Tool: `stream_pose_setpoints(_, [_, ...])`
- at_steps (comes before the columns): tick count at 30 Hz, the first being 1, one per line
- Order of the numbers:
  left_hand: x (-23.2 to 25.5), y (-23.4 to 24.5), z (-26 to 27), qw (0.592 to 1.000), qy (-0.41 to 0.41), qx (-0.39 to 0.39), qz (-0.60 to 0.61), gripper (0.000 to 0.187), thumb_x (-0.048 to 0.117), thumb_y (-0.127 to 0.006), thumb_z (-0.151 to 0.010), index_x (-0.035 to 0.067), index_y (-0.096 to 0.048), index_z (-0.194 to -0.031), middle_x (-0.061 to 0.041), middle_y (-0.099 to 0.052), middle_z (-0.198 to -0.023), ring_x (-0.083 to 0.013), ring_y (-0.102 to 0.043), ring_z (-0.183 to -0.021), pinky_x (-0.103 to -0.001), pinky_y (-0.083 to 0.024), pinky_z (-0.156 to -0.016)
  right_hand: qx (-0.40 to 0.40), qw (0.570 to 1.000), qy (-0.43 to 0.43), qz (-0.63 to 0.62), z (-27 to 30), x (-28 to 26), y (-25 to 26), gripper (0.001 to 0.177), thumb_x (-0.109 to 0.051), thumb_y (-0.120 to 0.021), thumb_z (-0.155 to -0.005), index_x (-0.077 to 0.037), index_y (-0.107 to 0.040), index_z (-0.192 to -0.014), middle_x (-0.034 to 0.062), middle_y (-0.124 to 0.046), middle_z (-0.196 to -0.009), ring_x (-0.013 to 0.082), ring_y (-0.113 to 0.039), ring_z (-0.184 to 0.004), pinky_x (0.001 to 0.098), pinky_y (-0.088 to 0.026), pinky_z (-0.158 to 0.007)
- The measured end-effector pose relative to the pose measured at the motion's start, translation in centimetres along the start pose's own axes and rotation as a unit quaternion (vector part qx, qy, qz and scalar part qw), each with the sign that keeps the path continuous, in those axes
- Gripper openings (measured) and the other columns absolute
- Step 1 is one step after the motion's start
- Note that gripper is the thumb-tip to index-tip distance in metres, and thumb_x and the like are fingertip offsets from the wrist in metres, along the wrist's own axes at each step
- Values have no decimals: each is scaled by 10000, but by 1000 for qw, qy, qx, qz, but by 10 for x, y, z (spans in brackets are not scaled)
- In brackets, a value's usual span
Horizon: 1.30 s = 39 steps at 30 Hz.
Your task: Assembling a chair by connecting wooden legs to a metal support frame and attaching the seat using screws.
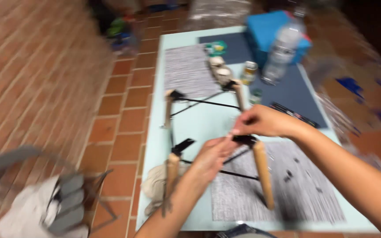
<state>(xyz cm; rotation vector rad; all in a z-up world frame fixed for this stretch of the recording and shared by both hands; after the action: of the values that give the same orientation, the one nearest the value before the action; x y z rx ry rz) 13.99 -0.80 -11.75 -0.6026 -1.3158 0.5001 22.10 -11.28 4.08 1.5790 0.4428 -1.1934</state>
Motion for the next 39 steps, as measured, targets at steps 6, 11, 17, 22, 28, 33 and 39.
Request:
stream_pose_setpoints(6, [39, -4, 25, 994, -12, 90, -65, 193, 82, -613, -933, -6, -666, -1096, -8, -651, -867, -108, -594, -809, -262, -490, -793, 135, 949, -26, 284, 2, -43, -7, 270, -378, -841, -686, -157, -786, -831, 71, -751, -829, 302, -725, -824, 454, -559, -706])
stream_pose_setpoints(11, [48, 37, 26, 999, -13, 26, -36, 174, 102, -589, -1049, -15, -600, -1178, -88, -665, -1094, -199, -615, -1038, -366, -470, -970, 229, 886, -161, 370, -16, -39, -34, 178, -188, -819, -624, -109, -785, -779, 140, -759, -835, 320, -747, -791, 469, -586, -619])
stream_pose_setpoints(17, [66, 25, 24, 996, 27, 64, -55, 387, 129, -442, -1068, -51, -488, -1407, -136, -599, -1369, -227, -557, -1282, -443, -379, -1169, 327, 872, -124, 342, 26, -92, -46, 130, -230, -763, -698, -113, -771, -754, 126, -751, -827, 293, -719, -853, 490, -529, -724])
stream_pose_setpoints(22, [79, -21, 41, 993, 44, 72, -83, 441, 119, -386, -1041, -27, -458, -1451, -139, -559, -1456, -249, -500, -1387, -440, -341, -1187, 412, 851, -98, 310, 36, -81, -53, 169, -285, -753, -726, -124, -753, -777, 54, -717, -803, 253, -659, -915, 482, -446, -800])
stream_pose_setpoints(28, [79, -18, 40, 993, 38, 60, -90, 484, 119, -358, -1043, -58, -377, -1493, -193, -505, -1494, -266, -464, -1440, -449, -284, -1176, 425, 875, -90, 215, 38, -72, -50, 184, -302, -758, -701, -165, -736, -822, -7, -709, -811, 223, -622, -938, 462, -395, -814])
stream_pose_setpoints(33, [84, -28, 43, 995, 27, 47, -88, 497, 114, -364, -1036, -44, -362, -1507, -197, -494, -1500, -289, -463, -1435, -470, -290, -1169, 445, 862, -75, 230, 37, -74, -50, 169, -303, -757, -687, -157, -749, -772, 9, -714, -742, 228, -641, -896, 469, -385, -848])
stream_pose_setpoints(39, [70, -12, 36, 993, -23, 44, -105, 438, 123, -453, -1058, -42, -451, -1464, -160, -591, -1361, -239, -574, -1244, -423, -410, -1102, 354, 880, -140, 284, 32, -76, -40, 168, -316, -755, -713, -148, -761, -710, 107, -714, -696, 282, -701, -750, 544, -405, -869])
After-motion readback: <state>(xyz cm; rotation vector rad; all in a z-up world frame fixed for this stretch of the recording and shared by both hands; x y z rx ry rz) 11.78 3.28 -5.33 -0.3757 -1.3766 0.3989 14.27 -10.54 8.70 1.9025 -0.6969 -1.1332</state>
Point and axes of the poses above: each hand's wrist, its own z-axis away from the middle knuckle, its own y-axis out of the back of the hand, x = y × z, the point moved 8 cm from there along -z, towards the middle knuckle
